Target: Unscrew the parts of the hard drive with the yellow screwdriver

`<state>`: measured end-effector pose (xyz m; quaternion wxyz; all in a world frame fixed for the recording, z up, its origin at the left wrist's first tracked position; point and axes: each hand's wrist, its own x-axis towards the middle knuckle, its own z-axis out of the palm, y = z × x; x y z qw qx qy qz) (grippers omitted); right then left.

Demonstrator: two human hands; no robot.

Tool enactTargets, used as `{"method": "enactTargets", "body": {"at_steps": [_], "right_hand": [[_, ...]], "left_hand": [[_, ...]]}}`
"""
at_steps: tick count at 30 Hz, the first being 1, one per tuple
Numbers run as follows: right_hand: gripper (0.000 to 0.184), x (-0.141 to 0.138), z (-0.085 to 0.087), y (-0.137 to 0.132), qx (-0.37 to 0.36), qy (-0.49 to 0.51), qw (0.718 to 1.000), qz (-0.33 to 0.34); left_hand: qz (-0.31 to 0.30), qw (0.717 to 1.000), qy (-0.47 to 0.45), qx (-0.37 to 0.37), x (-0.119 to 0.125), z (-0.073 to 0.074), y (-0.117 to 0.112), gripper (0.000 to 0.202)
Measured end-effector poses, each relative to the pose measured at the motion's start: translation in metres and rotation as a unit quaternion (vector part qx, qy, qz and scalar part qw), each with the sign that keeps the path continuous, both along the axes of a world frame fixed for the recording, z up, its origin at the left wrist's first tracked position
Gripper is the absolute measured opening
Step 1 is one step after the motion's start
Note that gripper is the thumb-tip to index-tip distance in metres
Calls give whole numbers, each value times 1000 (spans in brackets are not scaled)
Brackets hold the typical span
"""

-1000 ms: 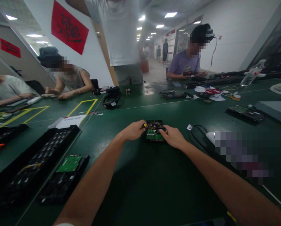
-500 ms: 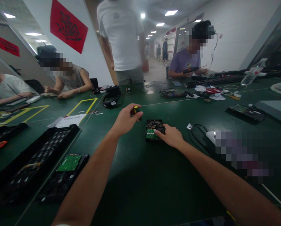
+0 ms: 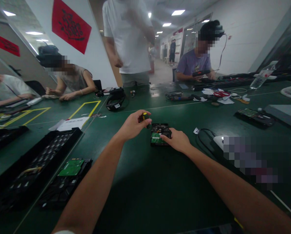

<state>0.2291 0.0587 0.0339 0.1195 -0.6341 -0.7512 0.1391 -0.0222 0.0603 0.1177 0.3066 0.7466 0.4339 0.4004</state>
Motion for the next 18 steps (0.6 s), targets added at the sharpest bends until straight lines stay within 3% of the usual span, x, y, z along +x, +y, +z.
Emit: {"method": "enactTargets", "body": {"at_steps": [18], "right_hand": [[71, -2, 6, -3, -12, -6, 1000, 8]], "left_hand": [[3, 1000, 4, -1, 2, -3, 0, 38]]}}
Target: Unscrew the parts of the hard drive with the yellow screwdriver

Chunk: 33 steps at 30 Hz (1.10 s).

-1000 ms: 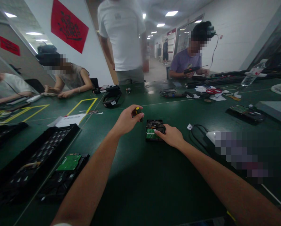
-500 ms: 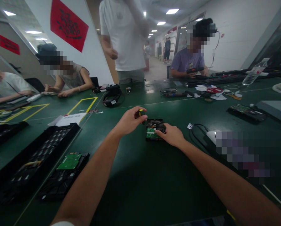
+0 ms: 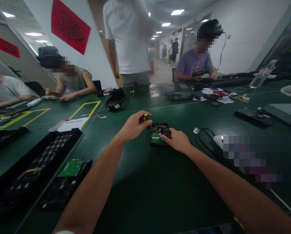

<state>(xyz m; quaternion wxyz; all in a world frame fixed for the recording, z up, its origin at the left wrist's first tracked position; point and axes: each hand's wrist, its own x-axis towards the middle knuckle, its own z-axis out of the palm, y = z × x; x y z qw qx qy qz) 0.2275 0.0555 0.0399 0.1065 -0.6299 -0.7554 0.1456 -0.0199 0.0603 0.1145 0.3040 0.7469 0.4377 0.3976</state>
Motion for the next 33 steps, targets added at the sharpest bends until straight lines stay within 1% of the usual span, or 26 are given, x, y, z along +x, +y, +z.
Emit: {"method": "enactTargets", "body": {"at_steps": [4, 12, 16, 22, 24, 26, 30, 33], "right_hand": [[70, 1, -2, 1, 10, -6, 1000, 0], [69, 2, -3, 1, 17, -1, 1000, 6], [67, 0, 0, -1, 18, -5, 1000, -2], [66, 0, 1, -3, 16, -5, 1000, 4], [65, 0, 0, -2, 18, -3, 1000, 3], [65, 0, 0, -2, 20, -6, 1000, 1], [66, -1, -2, -1, 24, -13, 1000, -2], [65, -1, -2, -1, 30, -10, 999, -7]], "left_hand": [[2, 1000, 3, 5, -1, 0, 0, 38], [-50, 999, 8, -15, -2, 3, -3, 47], [-78, 996, -22, -44, 1, 4, -6, 53], [-138, 982, -104, -79, 11, 7, -12, 37], [-137, 981, -114, -82, 16, 7, -14, 31], [-119, 983, -117, -76, 19, 7, -14, 26], [-80, 988, -118, -67, 21, 7, -14, 34], [-87, 986, -116, -85, 20, 9, -15, 35]]}}
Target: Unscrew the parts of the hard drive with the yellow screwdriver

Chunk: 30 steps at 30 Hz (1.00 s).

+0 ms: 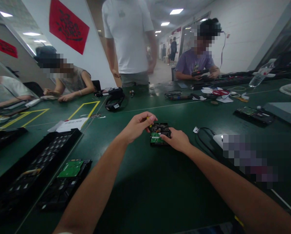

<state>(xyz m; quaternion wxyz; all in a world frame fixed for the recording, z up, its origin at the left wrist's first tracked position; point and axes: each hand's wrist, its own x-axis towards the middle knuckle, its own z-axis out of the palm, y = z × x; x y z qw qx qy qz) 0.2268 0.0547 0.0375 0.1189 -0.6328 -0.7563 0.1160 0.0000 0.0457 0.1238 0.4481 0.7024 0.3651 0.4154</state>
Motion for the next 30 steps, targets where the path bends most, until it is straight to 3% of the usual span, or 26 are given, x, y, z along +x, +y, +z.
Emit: {"method": "enactTargets", "body": {"at_steps": [5, 8, 15, 19, 25, 30], "right_hand": [[67, 1, -2, 1, -3, 3, 1000, -1], [68, 2, -3, 1, 0, 8, 1000, 5], [62, 4, -4, 3, 1, 13, 1000, 12], [63, 4, -5, 3, 6, 8, 1000, 12], [65, 3, -3, 0, 9, -4, 1000, 8], [65, 4, -3, 0, 3, -1, 1000, 10]], "left_hand": [[-37, 989, -92, -110, 3, 3, -4, 32], [-30, 977, -150, -150, 6, 1, -3, 23], [24, 984, -117, -129, 2, -1, 2, 22], [25, 987, -94, -125, 0, 2, 0, 24], [12, 974, -156, -165, 4, 1, 0, 23], [20, 972, -173, -157, 6, 0, 0, 21]]}}
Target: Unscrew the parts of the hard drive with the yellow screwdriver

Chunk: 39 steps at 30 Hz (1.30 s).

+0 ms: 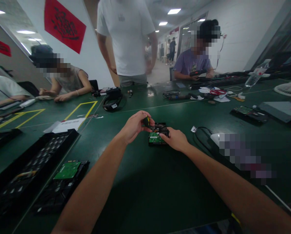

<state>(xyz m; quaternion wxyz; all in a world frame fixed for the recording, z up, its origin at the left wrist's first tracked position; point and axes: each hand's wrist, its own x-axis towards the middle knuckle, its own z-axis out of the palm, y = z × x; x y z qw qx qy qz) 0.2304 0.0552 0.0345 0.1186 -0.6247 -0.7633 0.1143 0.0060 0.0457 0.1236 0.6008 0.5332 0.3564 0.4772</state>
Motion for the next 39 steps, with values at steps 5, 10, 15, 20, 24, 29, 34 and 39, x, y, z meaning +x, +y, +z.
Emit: {"method": "enactTargets", "body": {"at_steps": [5, 10, 15, 20, 24, 29, 34, 39], "right_hand": [[65, 0, 0, 0, 0, 1, 1000, 3], [68, 0, 1, 0, 2, 7, 1000, 1], [67, 0, 0, 0, 1, 9, 1000, 4], [66, 2, -3, 1, 4, 12, 1000, 13], [66, 2, -6, 2, 17, 4, 1000, 17], [65, 2, -6, 3, 19, 1, 1000, 13], [66, 1, -4, 2, 8, 2, 1000, 9], [64, 1, -3, 1, 10, 3, 1000, 10]], "left_hand": [[6, 1000, 9, 8, 3, -3, 0, 27], [-3, 999, 32, 31, 5, -3, -3, 30], [7, 998, 49, 43, 2, -2, -2, 27], [13, 996, 79, 50, -1, -3, -1, 31], [-3, 998, 60, 35, -1, -3, -1, 34], [-8, 1000, 17, 16, -1, -4, 1, 30], [-11, 1000, 5, 13, -2, -6, 3, 28], [-20, 1000, -1, 16, -2, -5, 2, 26]]}}
